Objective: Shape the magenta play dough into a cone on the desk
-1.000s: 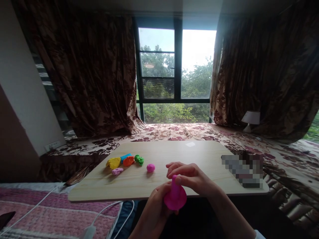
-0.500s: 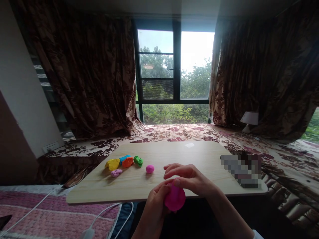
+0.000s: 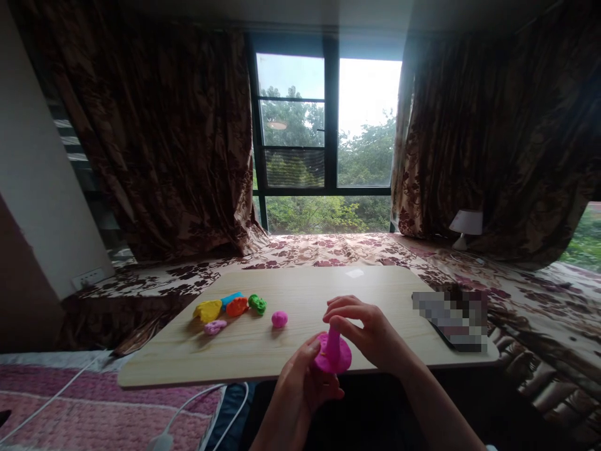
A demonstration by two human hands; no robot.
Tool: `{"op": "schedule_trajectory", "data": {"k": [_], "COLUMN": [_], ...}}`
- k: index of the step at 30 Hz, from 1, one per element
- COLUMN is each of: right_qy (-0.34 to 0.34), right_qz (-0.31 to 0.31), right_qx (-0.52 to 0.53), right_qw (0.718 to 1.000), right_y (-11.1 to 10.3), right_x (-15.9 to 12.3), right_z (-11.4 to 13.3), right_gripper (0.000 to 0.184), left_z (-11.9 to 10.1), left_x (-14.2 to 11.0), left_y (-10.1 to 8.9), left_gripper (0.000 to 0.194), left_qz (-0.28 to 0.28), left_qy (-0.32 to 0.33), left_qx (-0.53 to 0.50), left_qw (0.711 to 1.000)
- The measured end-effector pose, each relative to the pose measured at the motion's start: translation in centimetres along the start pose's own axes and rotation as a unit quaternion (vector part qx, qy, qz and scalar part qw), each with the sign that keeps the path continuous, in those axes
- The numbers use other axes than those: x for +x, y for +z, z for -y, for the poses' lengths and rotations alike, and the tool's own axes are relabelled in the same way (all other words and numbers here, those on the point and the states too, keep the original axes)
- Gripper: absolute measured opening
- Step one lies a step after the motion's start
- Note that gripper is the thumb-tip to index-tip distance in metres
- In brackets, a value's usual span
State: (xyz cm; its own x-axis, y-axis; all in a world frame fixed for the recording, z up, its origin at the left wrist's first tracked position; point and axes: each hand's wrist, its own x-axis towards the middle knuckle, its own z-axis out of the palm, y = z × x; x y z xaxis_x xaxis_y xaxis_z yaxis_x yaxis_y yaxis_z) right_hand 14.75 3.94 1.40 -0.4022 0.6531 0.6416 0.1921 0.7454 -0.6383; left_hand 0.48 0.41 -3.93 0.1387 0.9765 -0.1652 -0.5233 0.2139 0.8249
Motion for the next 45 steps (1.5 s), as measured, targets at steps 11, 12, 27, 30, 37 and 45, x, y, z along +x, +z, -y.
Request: {"op": "schedule_trajectory", "data": {"k": [11,12,27,30,37,45], "right_qy": [0.017,0.01,0.03,0.046,0.068,0.056], "right_qz": [0.011,0.013,-0.019,-0.02,-0.002,0.02], "right_qx": [-0.01,-0.01,-0.024,-0.02,-0.01,-0.021], "right_qw": [1.0,1.0,0.999,0.999,0.998,0.998], "right_y": [0.2,0.2,0.3,0.4,0.3,0.5], "right_x": [-0.4,-0.4,-0.6,-0.7,-0.9,-1.1], "right_z": [0.1,0.1,-0.3,-0.6,-0.7,-0.7], "right_gripper": [0.011,0.011,0.011,0.011,0.018,0.01], "left_z": [1.3,1.4,1.4,1.4,1.3,1.5], "left_x": [0.2,0.2,0.5,0.5,0.3,0.7], "left_y": [0.0,0.0,-0.1,-0.2,-0.4,-0.7], "left_gripper": [0.048,0.047,0.036,0.034,0.03,0.032], "left_qz": [-0.032,-0.035,-0.053,-0.059,-0.073,-0.062], "left_qy": [0.101,0.113,0.077,0.094,0.138,0.117], "left_qx": [0.099,0.105,0.087,0.113,0.176,0.152], "left_qw": [0.989,0.987,0.992,0.987,0.972,0.979]}}
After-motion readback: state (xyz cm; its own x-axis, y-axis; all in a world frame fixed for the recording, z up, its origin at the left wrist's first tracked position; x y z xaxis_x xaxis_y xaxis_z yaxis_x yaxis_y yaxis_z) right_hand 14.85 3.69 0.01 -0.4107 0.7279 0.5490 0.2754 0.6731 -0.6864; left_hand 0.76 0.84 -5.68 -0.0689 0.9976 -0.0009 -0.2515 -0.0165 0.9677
